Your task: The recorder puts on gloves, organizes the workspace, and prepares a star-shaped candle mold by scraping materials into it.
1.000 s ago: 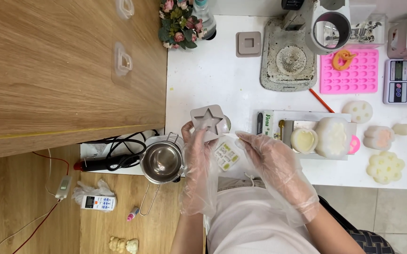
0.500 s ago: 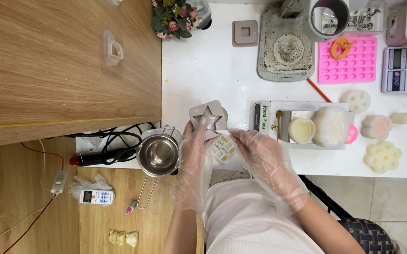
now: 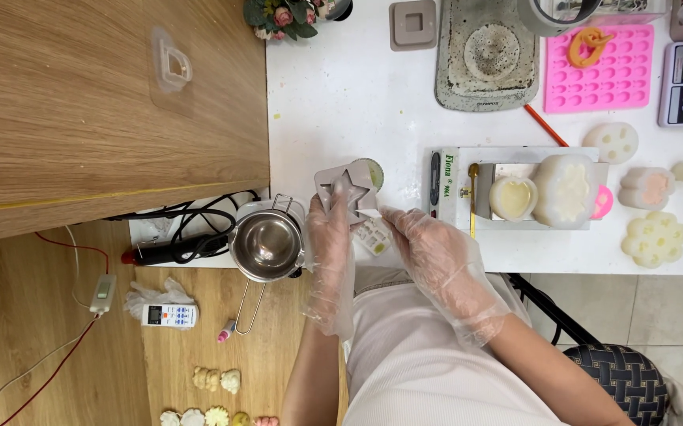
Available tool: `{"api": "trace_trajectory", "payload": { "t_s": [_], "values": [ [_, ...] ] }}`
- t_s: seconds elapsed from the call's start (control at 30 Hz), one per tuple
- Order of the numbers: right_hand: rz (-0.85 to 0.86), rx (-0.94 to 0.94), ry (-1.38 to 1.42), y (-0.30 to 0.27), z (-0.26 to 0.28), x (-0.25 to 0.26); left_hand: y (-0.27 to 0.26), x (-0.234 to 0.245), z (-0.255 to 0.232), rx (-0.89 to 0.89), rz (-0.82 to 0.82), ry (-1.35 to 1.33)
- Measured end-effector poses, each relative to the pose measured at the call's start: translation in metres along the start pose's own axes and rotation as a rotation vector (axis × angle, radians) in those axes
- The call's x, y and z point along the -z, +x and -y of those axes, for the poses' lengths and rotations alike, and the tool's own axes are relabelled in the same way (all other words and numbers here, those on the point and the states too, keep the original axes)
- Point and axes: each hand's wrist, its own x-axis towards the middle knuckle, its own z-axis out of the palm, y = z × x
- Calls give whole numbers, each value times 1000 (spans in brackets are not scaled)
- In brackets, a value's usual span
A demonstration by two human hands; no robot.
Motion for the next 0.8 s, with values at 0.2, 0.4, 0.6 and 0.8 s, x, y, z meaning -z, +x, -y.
{"api": "trace_trajectory", "payload": {
  "t_s": [0.2,0.4,0.6,0.8],
  "values": [
    [-27,8,25,2,-7,-7,-2,-1,2,-84,44,-35],
    [49,-13,-27,4,-13,-14,7,-3,9,-66,14,-39],
    [37,-40,-1,8,-13,-21,9,-6,12,-33,-1,-62],
    [83,-48,-36,11,-21,-27,20,-4,39,-105,-12,-79]
  ]
}}
